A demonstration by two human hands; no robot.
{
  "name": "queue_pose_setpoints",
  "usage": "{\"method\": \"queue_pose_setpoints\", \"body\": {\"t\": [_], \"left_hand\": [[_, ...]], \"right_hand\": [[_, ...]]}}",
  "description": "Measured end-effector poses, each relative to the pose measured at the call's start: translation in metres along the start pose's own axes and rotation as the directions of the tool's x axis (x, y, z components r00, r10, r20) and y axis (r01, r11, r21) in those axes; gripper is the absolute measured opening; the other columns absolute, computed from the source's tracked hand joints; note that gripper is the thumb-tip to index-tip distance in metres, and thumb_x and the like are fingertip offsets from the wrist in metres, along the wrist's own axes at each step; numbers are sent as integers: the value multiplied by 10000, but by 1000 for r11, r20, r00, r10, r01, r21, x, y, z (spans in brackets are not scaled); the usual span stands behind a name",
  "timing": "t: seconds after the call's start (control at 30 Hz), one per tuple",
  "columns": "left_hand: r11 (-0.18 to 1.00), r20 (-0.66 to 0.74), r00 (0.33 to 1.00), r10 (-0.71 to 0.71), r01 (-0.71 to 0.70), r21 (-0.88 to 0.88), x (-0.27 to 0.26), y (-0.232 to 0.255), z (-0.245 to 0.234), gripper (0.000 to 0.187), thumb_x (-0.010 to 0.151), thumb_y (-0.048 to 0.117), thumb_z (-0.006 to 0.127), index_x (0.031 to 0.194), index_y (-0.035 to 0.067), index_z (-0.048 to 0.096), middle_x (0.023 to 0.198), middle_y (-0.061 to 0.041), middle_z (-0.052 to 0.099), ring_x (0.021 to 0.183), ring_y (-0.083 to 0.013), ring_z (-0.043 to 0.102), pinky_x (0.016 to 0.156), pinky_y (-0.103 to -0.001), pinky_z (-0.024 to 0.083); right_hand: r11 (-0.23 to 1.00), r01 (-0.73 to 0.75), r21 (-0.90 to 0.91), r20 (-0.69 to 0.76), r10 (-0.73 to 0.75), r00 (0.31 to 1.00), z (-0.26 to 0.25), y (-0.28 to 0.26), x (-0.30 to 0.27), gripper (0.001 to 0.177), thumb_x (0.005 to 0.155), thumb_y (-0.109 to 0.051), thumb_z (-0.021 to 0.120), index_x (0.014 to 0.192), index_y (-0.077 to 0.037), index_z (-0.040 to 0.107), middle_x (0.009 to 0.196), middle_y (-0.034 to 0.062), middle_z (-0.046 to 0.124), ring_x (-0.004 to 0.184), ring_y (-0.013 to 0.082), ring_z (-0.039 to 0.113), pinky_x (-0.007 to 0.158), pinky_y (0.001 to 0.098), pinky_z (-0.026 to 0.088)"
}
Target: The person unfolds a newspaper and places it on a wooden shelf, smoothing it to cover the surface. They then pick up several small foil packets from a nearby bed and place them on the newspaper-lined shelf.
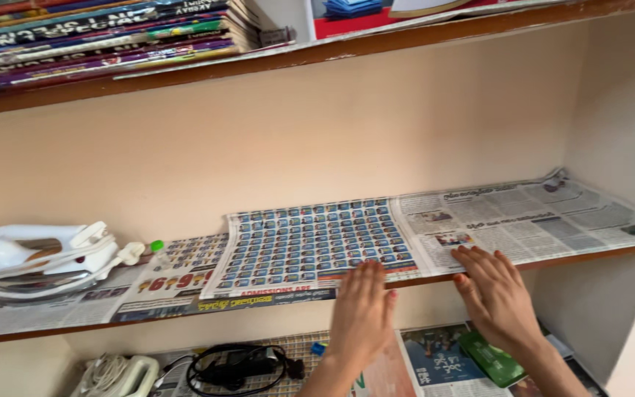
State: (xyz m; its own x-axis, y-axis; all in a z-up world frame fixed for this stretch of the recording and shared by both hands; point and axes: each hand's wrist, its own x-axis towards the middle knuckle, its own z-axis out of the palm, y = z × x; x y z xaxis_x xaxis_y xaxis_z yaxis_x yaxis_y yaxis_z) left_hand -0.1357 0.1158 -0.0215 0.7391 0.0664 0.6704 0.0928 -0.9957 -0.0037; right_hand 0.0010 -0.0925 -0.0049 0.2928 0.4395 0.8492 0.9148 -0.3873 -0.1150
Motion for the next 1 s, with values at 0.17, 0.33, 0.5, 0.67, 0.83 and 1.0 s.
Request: {"method": "queue_pose_setpoints", "body": {"t": [0.17,0.33,0.5,0.67,0.83,1.0], "left_hand": [[975,66,979,-191,181,128,-42,-66,-41,639,1092,416,117,1505,12,390,1586,-176,362,1490,-321,310,1253,-468,133],[935,25,952,-305,294,197,-65,-113,-66,612,1068,420,180,1481,63,456,1561,-108,421,1485,-271,351,1266,-481,152],[858,-6,907,-422,401,321,-64,-131,-77,696,965,574,244,1468,174,511,1612,-105,374,1518,-374,283,1183,-635,85],[682,-260,777,-574,629,373,-68,-174,-85,776,1028,653,296,1461,42,499,1491,-325,441,1382,-510,417,1102,-652,248],[717,-244,737,-630,673,182,-59,-174,-78,837,987,650,345,1506,3,462,1340,-267,627,1306,-452,549,1127,-653,324],[737,-260,756,-600,649,189,-53,-175,-66,841,984,662,338,1493,8,476,1302,-269,658,1318,-474,535,1092,-649,324]], "right_hand": [[1000,-28,-3,5,28,1000,-2,-6,1,503,1033,-402,380,1376,-93,578,1406,123,600,1389,294,468,1224,481,242],[995,-63,-81,-52,59,997,0,-8,-1,445,1022,-355,429,1351,-108,600,1374,102,622,1395,290,481,1225,494,259],[985,-67,-158,-92,53,994,1,-4,-1,406,1003,-329,492,1327,-113,610,1375,96,633,1392,277,503,1225,486,281],[990,-46,-135,-176,22,984,4,-11,2,525,1001,-351,523,1407,-21,554,1405,164,594,1398,328,463,1204,514,228],[985,28,-170,-157,-55,986,9,-37,2,389,929,-281,609,1290,-142,648,1286,35,683,1375,263,498,1202,518,203],[965,53,-258,-124,-88,988,7,-34,1,351,893,-215,648,1238,-179,701,1194,-27,733,1294,213,540,1195,516,206]]}}
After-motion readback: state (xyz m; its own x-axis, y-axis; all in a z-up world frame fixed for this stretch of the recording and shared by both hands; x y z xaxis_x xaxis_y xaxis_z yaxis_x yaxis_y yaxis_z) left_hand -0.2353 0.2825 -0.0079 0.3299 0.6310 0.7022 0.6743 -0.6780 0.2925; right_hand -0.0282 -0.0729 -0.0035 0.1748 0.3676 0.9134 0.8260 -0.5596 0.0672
